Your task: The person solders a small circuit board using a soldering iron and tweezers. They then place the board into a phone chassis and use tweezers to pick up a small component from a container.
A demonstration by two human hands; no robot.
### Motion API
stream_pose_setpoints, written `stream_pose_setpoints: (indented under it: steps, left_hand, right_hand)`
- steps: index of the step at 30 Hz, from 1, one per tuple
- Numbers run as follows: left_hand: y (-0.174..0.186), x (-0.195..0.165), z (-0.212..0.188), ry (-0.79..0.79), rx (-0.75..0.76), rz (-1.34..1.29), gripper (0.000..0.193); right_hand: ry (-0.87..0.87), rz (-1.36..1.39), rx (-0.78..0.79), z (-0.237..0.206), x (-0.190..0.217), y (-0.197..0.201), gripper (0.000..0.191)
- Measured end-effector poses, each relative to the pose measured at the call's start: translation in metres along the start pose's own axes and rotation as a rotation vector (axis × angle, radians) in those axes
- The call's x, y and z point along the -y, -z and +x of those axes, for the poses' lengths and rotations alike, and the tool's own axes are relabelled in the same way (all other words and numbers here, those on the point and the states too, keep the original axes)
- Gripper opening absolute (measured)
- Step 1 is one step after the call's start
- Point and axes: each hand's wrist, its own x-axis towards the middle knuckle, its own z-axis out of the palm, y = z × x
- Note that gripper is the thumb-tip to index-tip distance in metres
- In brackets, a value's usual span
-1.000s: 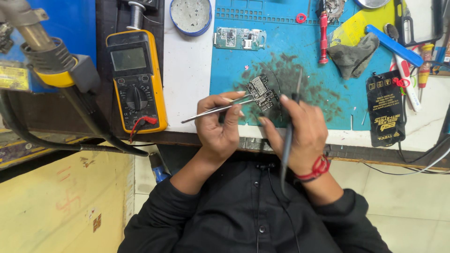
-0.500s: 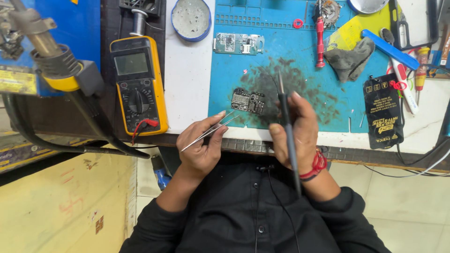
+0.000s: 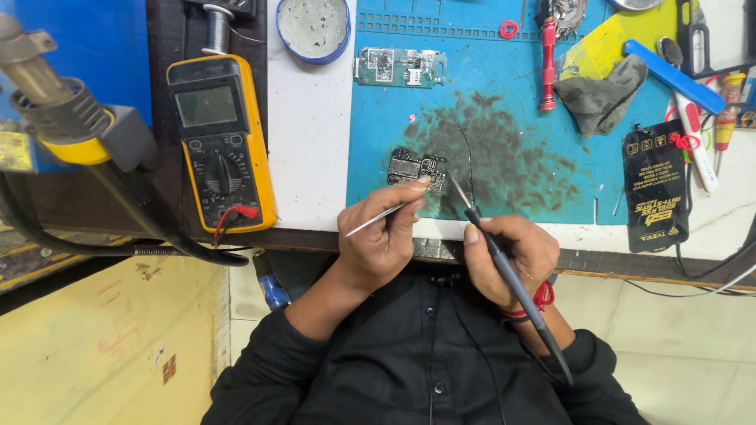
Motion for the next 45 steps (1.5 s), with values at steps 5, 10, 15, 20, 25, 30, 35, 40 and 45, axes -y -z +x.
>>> stream_pose_setpoints:
  steps: [5, 10, 15, 20, 25, 30, 35, 40, 45]
  left_hand:
    - [-0.0003, 0.0067, -0.0046, 0.08, -0.041, -0.051, 0.011]
    - [0.0009, 0.006, -0.0007, 0.073, -0.017, -0.007, 0.01]
    - [0.0019, 0.0055, 0.0016, 0.03, 0.003, 0.058, 0.009]
    - [0.0018, 0.0065, 0.0028, 0.016, 0.0, 0.092, 0.01]
    - [0.0021, 0.0069, 0.0023, 0.005, -0.003, 0.09, 0.01]
    - [0.0024, 0.0075, 0.0018, 0.011, 0.0, 0.093, 0.01]
    - [0.002, 0.0073, 0.002, 0.01, -0.004, 0.093, 0.011]
    - [0.0014, 0.0076, 0.0023, 0.005, -0.003, 0.096, 0.011]
    - [0.0015, 0.0072, 0.002, 0.001, -0.003, 0.106, 0.01]
  right_hand:
    - [0.001, 0.046, 0.064, 0.0003, -0.0001, 0.0027, 0.019]
    - [0.09, 0.053, 0.053, 0.0019, -0.0014, -0.0006, 0.019]
    - [0.166, 0.047, 0.056, 0.0037, -0.0058, -0.0004, 0.02]
    - [0.175, 0.05, 0.072, 0.0056, -0.0054, -0.0021, 0.021]
    - [0.206, 0.021, 0.075, 0.0071, -0.0054, -0.0026, 0.021]
    - [0.149, 0.052, 0.071, 0.0058, -0.0045, -0.003, 0.019]
    - [0.167, 0.043, 0.073, 0.0066, -0.0045, -0.003, 0.019]
    - [0.143, 0.062, 0.065, 0.0053, -0.0054, -0.003, 0.019]
    - [0.176, 0.046, 0.063, 0.005, -0.0058, -0.0031, 0.018]
